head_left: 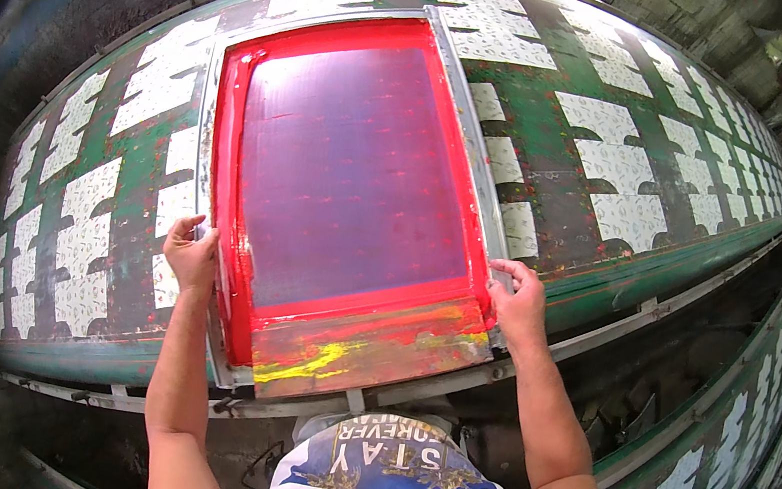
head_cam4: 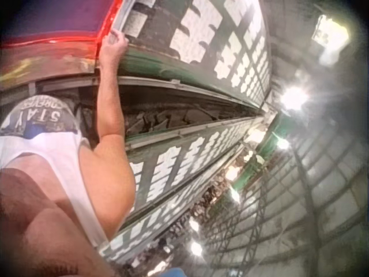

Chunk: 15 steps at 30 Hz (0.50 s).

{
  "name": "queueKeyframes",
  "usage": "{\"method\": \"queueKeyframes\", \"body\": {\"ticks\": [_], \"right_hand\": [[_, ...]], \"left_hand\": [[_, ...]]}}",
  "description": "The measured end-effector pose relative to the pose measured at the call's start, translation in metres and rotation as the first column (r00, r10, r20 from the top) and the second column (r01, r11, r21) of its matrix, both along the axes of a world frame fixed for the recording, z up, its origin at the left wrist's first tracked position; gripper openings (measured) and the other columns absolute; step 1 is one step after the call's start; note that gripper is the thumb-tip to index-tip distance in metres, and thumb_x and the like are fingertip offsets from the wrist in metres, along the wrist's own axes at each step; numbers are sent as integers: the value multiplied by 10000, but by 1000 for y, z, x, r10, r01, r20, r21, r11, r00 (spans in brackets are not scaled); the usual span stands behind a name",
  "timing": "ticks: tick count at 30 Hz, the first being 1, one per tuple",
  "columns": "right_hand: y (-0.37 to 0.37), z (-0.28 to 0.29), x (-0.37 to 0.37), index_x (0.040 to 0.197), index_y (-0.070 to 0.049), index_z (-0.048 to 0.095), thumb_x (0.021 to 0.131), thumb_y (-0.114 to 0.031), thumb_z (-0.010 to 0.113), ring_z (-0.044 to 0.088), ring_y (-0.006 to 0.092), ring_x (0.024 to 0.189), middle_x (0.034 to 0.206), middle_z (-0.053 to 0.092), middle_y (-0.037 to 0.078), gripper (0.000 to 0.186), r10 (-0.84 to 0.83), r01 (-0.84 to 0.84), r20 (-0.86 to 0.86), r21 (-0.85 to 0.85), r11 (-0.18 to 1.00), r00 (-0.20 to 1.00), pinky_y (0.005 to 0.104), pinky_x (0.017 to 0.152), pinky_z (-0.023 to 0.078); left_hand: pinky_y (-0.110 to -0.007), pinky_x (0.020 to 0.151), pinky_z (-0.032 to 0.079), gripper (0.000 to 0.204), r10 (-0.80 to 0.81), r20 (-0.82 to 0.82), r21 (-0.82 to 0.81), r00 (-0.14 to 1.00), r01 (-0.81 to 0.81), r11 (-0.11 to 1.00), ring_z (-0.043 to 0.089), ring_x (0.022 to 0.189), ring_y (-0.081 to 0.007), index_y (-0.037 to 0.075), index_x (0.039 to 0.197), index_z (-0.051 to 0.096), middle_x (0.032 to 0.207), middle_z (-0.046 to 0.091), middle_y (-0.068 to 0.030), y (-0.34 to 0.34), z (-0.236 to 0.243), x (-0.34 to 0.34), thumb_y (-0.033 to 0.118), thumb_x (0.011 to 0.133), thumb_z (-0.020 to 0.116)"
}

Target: The person performs screen printing by repeatedly placing a red-framed screen over patterned sheets on a long table and using a squeegee to pull purple ink across the mesh. The person lifts the screen, moves to the next sheet, and repeats the process along the table.

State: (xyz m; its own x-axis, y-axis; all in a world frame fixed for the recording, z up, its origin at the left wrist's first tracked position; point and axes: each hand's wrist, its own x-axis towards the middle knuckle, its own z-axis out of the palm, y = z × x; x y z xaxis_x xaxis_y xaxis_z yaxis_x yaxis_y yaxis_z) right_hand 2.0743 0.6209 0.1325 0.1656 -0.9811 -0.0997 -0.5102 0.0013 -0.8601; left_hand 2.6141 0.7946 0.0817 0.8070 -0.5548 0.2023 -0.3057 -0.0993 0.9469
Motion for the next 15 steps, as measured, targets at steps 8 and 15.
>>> {"method": "queueKeyframes", "body": {"ticks": [8, 15], "right_hand": [[-71, -17, -125, 1235, -41, 790, 914, -26, 787, 689, 311, 1254, 1280, 725, 170, 322, -45, 30, 115, 124, 992, 992, 417, 1125, 515], [-94, -10, -166, 1279, -4, 766, 926, 19, 762, 703, 259, 1240, 1358, 666, 160, 354, -56, 32, 118, 200, 979, 991, 385, 1089, 540]], "left_hand": [[-245, 691, 526, 273, 47, -20, -11, 999, -47, 999, 655, 775, -73, 2, 1104, 747, 917, 702, -5, -63, -14, -133, -50, 853, 842], [-274, 837, 562, 258, 91, 50, 3, 995, -91, 996, 667, 930, -102, 8, 1055, 749, 1055, 639, -17, -89, -16, -171, -43, 818, 836]]}}
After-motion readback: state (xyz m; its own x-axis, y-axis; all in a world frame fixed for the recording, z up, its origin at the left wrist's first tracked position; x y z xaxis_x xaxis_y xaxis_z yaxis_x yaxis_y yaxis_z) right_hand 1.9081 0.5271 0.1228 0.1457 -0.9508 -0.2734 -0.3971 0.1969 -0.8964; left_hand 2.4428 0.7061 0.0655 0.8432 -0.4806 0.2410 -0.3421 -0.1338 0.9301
